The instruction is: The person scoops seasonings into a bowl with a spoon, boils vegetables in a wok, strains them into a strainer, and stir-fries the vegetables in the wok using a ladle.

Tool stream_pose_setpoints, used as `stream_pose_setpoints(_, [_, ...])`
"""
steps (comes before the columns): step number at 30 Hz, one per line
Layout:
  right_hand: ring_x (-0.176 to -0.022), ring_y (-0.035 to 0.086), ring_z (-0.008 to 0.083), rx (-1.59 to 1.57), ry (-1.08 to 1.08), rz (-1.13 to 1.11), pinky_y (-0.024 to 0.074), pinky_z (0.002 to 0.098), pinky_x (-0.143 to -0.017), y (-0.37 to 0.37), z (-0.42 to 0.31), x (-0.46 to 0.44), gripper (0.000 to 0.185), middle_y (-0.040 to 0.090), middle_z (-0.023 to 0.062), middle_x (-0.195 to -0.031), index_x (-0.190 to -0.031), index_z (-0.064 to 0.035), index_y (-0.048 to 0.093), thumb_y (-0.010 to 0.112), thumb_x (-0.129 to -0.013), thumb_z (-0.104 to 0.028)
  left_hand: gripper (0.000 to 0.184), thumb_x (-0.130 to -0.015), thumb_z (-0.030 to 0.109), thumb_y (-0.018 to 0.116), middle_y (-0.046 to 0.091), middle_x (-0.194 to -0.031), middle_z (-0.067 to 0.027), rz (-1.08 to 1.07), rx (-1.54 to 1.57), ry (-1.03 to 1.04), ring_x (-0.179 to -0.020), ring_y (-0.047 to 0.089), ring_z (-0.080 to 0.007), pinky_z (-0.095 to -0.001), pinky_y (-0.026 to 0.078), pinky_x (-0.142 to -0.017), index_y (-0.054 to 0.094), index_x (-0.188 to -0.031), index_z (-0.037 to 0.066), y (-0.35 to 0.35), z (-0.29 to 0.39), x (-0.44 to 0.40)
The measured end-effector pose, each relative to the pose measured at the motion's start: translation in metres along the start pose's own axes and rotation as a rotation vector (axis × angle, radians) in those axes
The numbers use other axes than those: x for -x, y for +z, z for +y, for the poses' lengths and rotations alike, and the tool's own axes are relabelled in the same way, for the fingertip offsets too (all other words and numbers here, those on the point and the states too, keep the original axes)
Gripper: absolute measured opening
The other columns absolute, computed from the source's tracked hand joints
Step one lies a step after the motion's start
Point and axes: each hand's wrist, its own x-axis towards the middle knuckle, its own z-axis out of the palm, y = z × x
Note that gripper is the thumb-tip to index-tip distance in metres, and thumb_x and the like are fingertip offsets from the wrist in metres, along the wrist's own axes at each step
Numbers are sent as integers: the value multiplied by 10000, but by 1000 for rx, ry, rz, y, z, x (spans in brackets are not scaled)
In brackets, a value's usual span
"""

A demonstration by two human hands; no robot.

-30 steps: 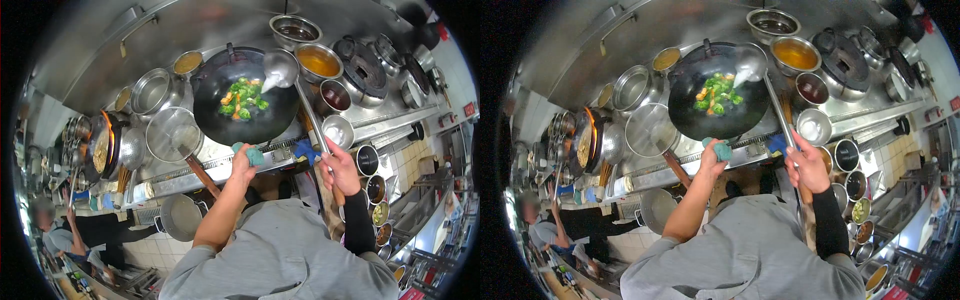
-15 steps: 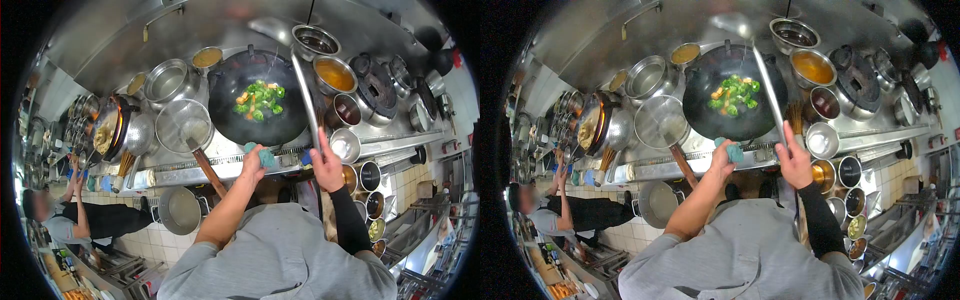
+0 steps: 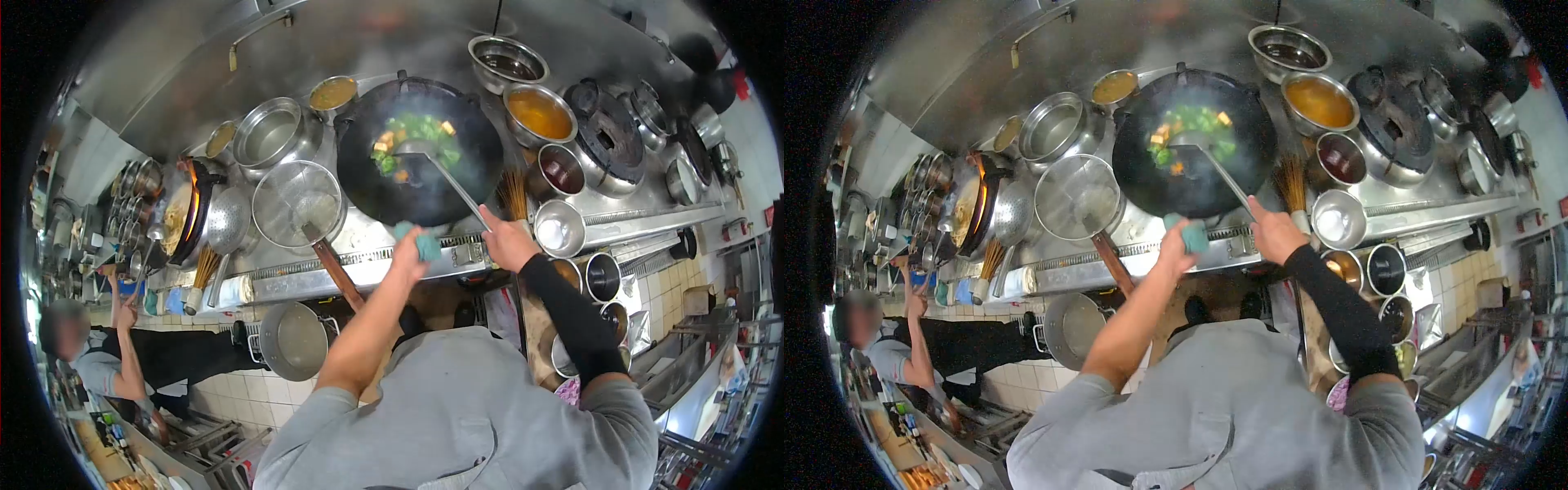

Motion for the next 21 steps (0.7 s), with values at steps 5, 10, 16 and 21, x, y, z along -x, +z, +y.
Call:
stream_pose_setpoints(5, [-751, 617, 463, -9, 93, 13, 478, 532, -686, -9, -19, 28, 577, 631, 293, -838, -1421, -28, 410, 587, -880, -128, 178, -846, 33, 527, 572, -769, -70, -1, -3, 55, -559, 515, -182, -366, 408, -438, 408, -781, 149, 6, -31, 79])
stream_pose_setpoints(10, [-753, 612, 475, 0, 86, -167, 482, 536, -689, -79, -46, 70, 557, 633, 290, -831, -1387, -16, 448, 589, -854, -97, 130, -869, 103, 535, 535, -682, -34, 24, 20, -8, -559, 527, -187, -369, 451, -497, 507, -744, 126, 45, 13, 45])
stream_pose_setpoints(16, [-675, 601, 468, 25, -14, -25, 466, 554, -666, -8, 1, 28, 570, 615, 276, -724, -1402, -11, 408, 566, -869, -134, 70, -858, 101, 551, 576, -753, -53, 63, 2, 17, -612, 550, -202, -361, 474, -543, 517, -798, 112, 24, 6, -2])
stream_pose_setpoints(21, [-663, 604, 459, 2, 19, 93, 465, 552, -640, 8, -18, 33, 593, 613, 285, -722, -1419, -3, 380, 574, -875, -133, 68, -846, 93, 553, 622, -888, -89, -113, -77, 54, -724, 599, -255, -399, 511, -625, 531, -909, 105, -52, -52, 34])
